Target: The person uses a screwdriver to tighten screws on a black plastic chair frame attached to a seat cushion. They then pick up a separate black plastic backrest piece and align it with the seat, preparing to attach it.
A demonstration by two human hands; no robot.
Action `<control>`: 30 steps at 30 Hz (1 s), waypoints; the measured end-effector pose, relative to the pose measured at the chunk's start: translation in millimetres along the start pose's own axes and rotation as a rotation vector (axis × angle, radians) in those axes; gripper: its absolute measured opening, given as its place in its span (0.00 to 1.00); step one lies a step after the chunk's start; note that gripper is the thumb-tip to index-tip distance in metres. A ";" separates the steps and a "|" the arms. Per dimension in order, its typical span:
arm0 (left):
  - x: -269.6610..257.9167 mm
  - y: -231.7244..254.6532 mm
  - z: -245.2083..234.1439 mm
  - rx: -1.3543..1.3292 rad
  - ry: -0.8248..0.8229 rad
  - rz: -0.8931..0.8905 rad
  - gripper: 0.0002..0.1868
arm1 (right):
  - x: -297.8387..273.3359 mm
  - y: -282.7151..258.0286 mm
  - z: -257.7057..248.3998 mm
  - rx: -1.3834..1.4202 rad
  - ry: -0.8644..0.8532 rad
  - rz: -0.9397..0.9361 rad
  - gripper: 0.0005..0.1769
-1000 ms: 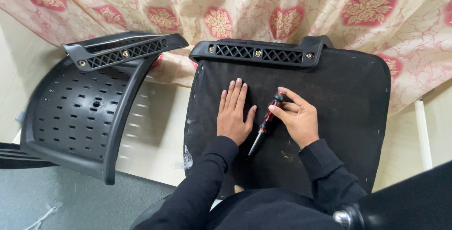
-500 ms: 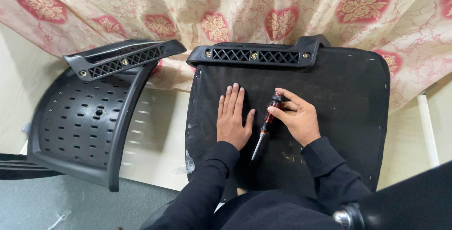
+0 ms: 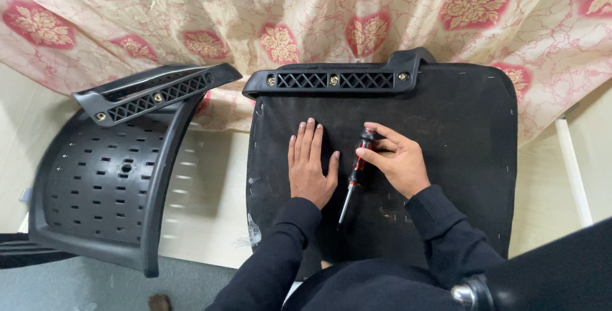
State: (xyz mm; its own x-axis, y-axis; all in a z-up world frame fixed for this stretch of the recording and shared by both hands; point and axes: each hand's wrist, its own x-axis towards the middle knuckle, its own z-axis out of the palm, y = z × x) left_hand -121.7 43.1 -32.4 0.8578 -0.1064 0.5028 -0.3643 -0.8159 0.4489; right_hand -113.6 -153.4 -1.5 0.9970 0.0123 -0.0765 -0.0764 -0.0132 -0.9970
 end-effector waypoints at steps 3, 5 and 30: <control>1.5 0.6 -0.4 0.009 0.004 -0.003 0.34 | -0.1 -1.6 0.2 -0.001 0.001 0.020 0.33; 2.9 1.3 -0.5 0.012 0.019 -0.002 0.33 | 0.0 -3.2 0.1 0.008 -0.004 0.031 0.33; 50.0 -18.3 -3.1 -0.150 0.216 -0.040 0.09 | 5.4 -7.3 -1.4 -0.017 -0.025 0.060 0.33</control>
State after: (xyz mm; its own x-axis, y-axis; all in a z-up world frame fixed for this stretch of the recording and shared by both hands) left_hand -73.2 54.4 -13.2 0.7812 0.0609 0.6213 -0.3954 -0.7219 0.5679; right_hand -107.6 -154.7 5.4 0.9900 0.0358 -0.1366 -0.1355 -0.0314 -0.9903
